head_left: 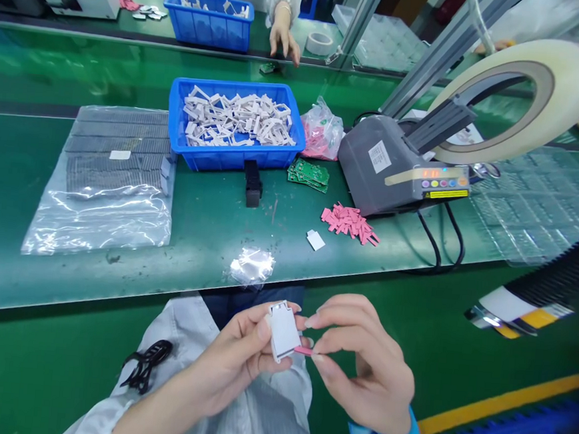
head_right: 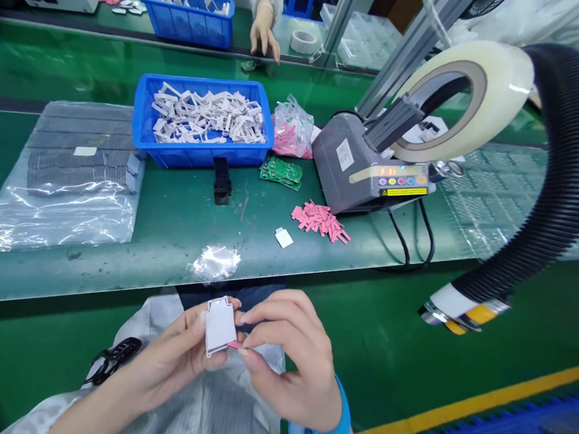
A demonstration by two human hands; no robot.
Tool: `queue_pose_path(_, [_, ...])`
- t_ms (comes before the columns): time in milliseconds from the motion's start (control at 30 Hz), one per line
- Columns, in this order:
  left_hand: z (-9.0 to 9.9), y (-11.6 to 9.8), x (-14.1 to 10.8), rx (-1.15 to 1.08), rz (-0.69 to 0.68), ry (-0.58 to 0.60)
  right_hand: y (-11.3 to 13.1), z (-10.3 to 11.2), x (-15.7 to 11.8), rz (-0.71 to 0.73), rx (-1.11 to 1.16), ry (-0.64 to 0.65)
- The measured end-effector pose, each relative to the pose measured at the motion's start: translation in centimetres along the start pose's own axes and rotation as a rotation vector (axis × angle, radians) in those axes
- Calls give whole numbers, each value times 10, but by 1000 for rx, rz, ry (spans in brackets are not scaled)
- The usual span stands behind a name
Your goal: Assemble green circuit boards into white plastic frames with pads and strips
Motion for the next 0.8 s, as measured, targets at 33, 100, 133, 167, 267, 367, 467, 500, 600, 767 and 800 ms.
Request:
queue_pose_path(33, [0,0,0,8,-2,0,1,-1,0,-1,-2,13])
queue_pose_path(100, [1,0,0,23,-5,6,3,0,0,5,-15,26])
queue_pose_path(133, [2,0,0,28,-6,10,4,0,0,12,-29,28])
queue_pose_path(167, [2,0,0,33,-8,14,4,1,0,20,-46,30])
queue_pose_path(267, [1,-2,0,51,-24,35,9,2,0,74,-86,32])
queue_pose_path(367, [-4,-5,-1,61,-45,65,17,3,2,137,-88,25])
queue_pose_path(467, [-7,-6,-1,63,-43,83,24,4,4,164,-101,12])
queue_pose_path(500, [-8,-6,-1,66,-42,90,26,4,4,164,-106,10])
queue_pose_path(600, [-10,-5,-2,73,-43,106,28,3,5,157,-137,8])
queue_pose_path(767, [-9,-5,-3,82,-51,118,28,12,4,159,-103,-81])
queue_pose_path(800, [-8,-5,-3,85,-53,115,29,16,4,168,-103,-118])
Point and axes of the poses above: each hand's wrist, its own x-axis towards the middle knuckle, its own z-axis out of the back of the hand, y = z × x, the point moved 10 cm from there along x, towards the middle knuckle, and after that the axes turned 5 degrees about -y, right-handed, at the moved point
